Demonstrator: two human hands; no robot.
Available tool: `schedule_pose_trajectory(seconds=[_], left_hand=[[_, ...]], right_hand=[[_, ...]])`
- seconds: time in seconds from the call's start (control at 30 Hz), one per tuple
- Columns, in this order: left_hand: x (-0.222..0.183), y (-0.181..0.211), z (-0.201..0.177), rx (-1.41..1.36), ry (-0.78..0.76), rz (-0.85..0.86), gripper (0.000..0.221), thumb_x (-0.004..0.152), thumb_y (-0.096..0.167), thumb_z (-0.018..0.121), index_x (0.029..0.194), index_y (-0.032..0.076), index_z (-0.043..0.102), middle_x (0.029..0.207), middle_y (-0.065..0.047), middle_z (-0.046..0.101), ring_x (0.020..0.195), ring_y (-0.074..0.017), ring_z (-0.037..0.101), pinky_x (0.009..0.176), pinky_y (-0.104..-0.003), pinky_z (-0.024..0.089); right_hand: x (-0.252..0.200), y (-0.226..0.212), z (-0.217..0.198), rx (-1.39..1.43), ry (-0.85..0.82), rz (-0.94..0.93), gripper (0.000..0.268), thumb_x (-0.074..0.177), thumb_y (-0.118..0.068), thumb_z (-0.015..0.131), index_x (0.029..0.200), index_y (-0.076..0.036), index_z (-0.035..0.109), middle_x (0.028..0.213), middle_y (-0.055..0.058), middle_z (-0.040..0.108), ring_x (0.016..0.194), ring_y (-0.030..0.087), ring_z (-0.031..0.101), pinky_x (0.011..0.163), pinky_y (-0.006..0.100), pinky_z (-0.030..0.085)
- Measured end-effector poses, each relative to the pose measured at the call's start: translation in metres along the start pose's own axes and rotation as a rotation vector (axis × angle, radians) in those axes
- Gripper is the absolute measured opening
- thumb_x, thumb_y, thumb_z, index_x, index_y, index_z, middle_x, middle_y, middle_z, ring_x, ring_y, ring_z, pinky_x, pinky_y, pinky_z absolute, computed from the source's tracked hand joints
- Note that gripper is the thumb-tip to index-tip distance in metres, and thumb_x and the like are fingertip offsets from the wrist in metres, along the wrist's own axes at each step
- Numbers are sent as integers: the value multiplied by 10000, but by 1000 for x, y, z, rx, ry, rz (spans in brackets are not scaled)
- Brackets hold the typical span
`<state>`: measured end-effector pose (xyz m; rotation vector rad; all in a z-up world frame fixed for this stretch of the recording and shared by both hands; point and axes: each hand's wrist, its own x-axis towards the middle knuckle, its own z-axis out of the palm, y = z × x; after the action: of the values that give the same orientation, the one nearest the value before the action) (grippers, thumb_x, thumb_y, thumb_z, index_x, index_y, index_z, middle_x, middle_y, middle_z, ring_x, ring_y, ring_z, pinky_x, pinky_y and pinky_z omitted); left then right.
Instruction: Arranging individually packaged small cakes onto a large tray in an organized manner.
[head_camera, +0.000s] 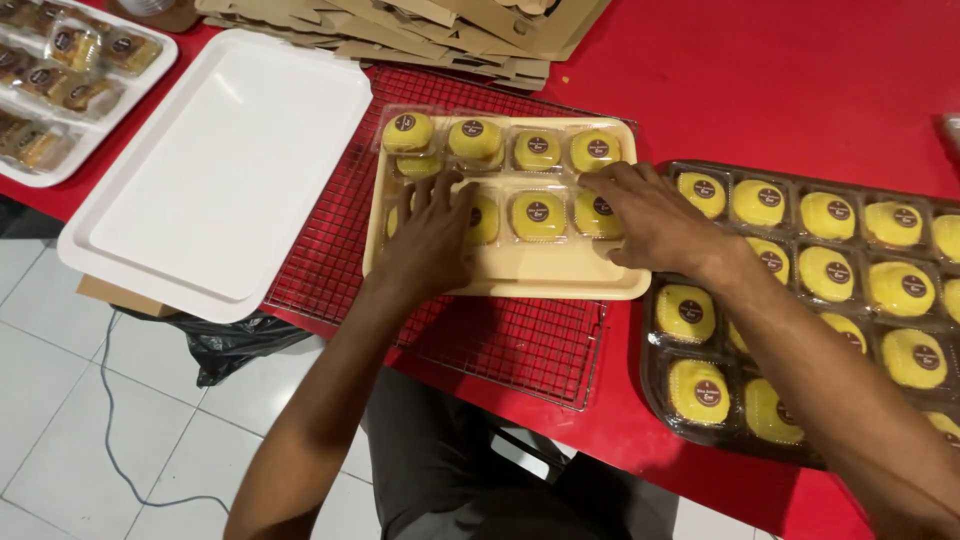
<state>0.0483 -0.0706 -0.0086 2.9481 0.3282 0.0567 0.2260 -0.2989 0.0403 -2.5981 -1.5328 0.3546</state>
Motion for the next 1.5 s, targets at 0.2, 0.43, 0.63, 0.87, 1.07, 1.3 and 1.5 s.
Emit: schedule_pose_trajectory(seconds=[0.2,0.43,0.63,0.87,1.07,1.3,1.5], left_hand=[[6,9,-16,7,-108,88,1000,635,175,762,1532,59,337,1378,-194,445,1387,-402,366,1193,-549,183],[10,18,-21,90,-125,146,992,547,199,762,1447,62,366,1290,-180,455,1314,-417,424,1171,-536,228],[22,13,-7,215,-93,218,974,539,235,825,1391,88,376,1256,-181,488,1250,-409,493,1136,-512,286],[25,8,-15,177,-154,199,896,562,222,722,1380,102,375,1244,-157,482,1237,-385,481,1129,-473,283],[24,3,-30,52,-171,190,959,561,222,676,1452,102,343,1305,-162,463,1288,-397,441,1164,-503,268],[33,0,-23,-57,-109,269,1078,558,237,679,1552,84,293,1456,-241,383,1326,-484,360,1132,-569,245],[32,80,-32,-77,92,612,972,586,147,677,1492,54,339,1268,-194,443,1195,-437,446,1029,-567,312]], right_hand=[[-2,1,-2,-42,4,-21,965,639,-126,854,1521,-102,463,1390,172,521,1320,410,452,1004,516,414],[-9,-6,-8,11,-72,14,1084,592,-183,875,1566,-149,401,1432,180,506,1339,405,458,1027,489,370],[-9,-10,-7,-47,-76,-16,1092,631,-181,804,1601,-130,306,1398,219,527,1308,404,485,1066,504,291],[-20,-4,-9,24,0,-54,1075,606,-196,762,1586,-100,331,1319,236,567,1258,412,528,1059,509,321],[-48,7,-26,162,91,-86,1080,587,-113,770,1576,-34,342,1272,281,576,1248,508,510,1036,584,358],[-149,58,-74,332,-10,410,1043,724,-97,788,1605,-122,230,1587,199,344,1447,366,381,1188,564,325],[-270,199,-27,1178,131,243,1123,516,-263,787,1525,-111,318,1583,161,429,1254,390,614,927,520,574]])
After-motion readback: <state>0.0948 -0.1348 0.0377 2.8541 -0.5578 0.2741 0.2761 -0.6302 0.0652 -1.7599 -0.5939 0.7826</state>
